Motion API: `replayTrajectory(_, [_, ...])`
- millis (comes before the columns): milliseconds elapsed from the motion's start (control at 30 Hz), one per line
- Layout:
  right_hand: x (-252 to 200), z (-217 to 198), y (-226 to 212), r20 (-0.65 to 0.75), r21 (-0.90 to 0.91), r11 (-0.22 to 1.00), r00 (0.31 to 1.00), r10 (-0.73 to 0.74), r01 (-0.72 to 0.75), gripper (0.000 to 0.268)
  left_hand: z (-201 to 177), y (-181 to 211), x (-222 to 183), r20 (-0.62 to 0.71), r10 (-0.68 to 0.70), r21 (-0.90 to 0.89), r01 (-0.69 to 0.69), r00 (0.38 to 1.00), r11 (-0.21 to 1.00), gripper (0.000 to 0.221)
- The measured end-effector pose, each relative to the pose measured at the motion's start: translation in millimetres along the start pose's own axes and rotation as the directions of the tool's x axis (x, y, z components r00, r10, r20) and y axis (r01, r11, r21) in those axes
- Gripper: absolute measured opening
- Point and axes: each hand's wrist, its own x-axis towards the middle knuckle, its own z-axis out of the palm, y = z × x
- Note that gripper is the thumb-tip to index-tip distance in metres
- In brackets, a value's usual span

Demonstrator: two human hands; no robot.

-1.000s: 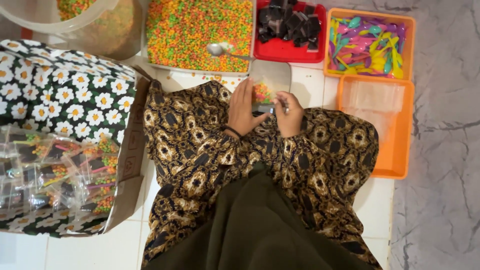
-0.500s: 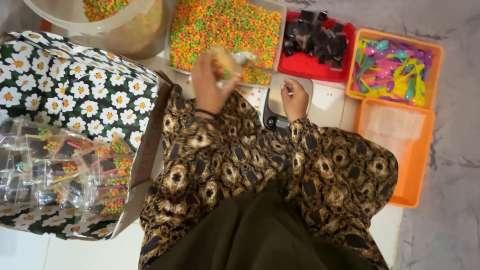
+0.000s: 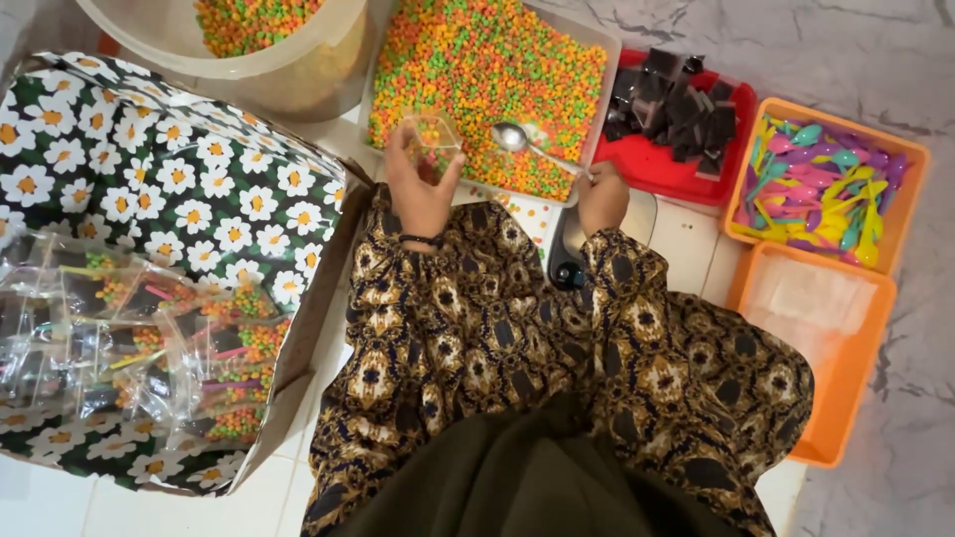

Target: Packaging small colorful sprinkles into plastic bags and weighing them on a digital scale.

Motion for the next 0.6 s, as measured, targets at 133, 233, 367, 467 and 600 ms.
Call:
replayTrajectory(133, [1, -6, -3, -0.019, 0.041, 0.999, 1.0, -0.013, 0.014, 0.021, 4, -11, -2, 0.029, -0.004, 0.029, 0.003, 1.0, 1.0, 0.1])
replayTrajectory(233, [-6, -16, -16, -0.073, 0.088, 0.98, 0.982, -0.174, 0.18, 0.02, 9, -17, -3, -0.011, 0.078, 0.021, -0.078, 0.997, 0.997, 0.081])
replayTrajectory(367, [-18, -11, -39, -0.072, 0.211, 0.934, 0.957, -0.28, 0.289, 0.018, 14, -31, -4, 0.009, 0.068, 0.158, -0.069, 0.998, 0.985, 0.07])
replayTrajectory(467, [-29, -5, -46, -0.012, 0.302, 0.934, 0.98, -0.199, 0.193, 0.017, 13, -35, -6, 0.056, 0.038, 0.256, -0.051, 0.998, 0.965, 0.078])
replayTrajectory(600, [-34, -19, -54, 0.183, 0.665, 0.717, 0.976, 0.116, -0.21, 0.021, 14, -34, -6, 0.143, -0.021, 0.421, -0.042, 0.989, 0.906, 0.084])
